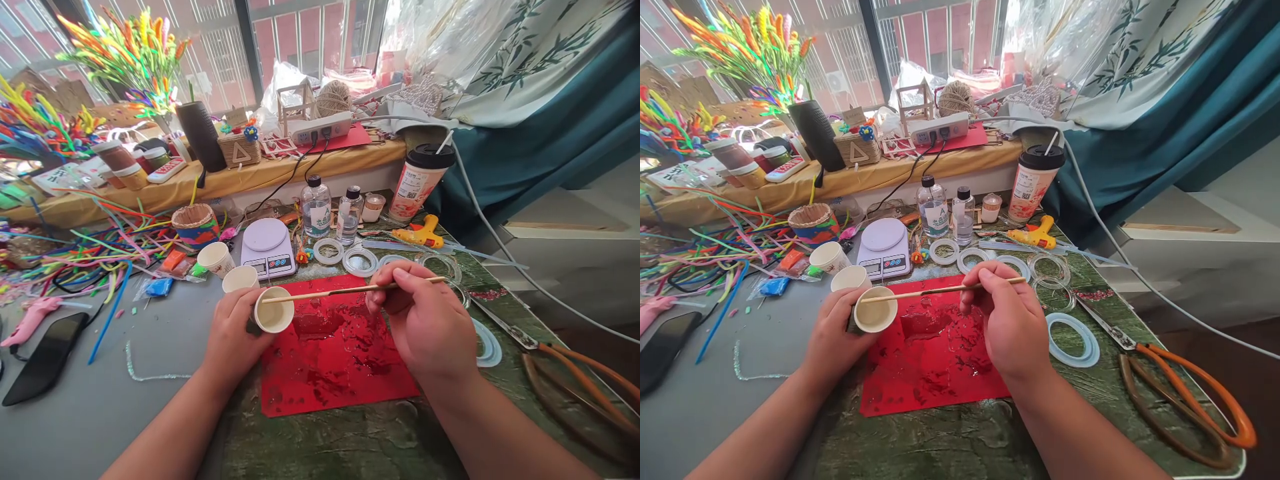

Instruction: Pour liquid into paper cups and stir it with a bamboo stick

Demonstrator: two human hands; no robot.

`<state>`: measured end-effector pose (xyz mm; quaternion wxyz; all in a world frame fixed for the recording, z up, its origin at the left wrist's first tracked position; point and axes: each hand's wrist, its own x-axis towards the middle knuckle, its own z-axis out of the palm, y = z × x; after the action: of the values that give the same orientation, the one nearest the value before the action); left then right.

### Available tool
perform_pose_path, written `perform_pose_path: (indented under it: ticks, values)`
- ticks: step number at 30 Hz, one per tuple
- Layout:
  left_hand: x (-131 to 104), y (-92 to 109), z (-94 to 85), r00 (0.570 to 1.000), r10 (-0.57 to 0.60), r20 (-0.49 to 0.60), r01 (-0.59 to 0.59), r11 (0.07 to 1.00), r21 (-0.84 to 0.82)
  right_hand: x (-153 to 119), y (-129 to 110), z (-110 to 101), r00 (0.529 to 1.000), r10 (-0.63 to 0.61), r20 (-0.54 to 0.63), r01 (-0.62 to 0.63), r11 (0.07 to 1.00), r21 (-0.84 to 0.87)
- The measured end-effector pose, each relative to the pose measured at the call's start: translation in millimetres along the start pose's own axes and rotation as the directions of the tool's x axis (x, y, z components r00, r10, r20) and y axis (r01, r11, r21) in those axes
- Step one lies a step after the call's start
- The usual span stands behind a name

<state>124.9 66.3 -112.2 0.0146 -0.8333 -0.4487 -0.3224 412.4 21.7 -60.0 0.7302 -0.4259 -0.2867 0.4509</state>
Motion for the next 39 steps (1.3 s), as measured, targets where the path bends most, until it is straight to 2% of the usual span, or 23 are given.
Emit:
perform_pose_path:
  ticks: [14,25,35,39]
  values:
    - [-1.1,-1.3,1.1,1.0,0.018,-0.008,-0.018,1.0,-0.002,-3.0,-5.0,-1.7,0.996,-0.088,-0.014,0.088,0.996,0.004]
    - [-1.4,0.0,1.6,1.0,-0.015,0.005,0.015,1.0,-0.006,-2.2,-3.7,-2.1,0.994,-0.104,-0.02,0.104,0.995,-0.001]
    - [-1.6,-0.4,1.4,1.0,0.005,0.004,-0.005,1.0,0.004,-0.6,-5.4,-0.4,0.997,-0.073,-0.033,0.073,0.997,0.016]
    - [-1.2,-0.1,1.6,1.0,-0.004,0.005,0.004,1.0,0.002,-3.2,-1.3,-3.5,0.995,-0.102,0.003,0.102,0.995,-0.021]
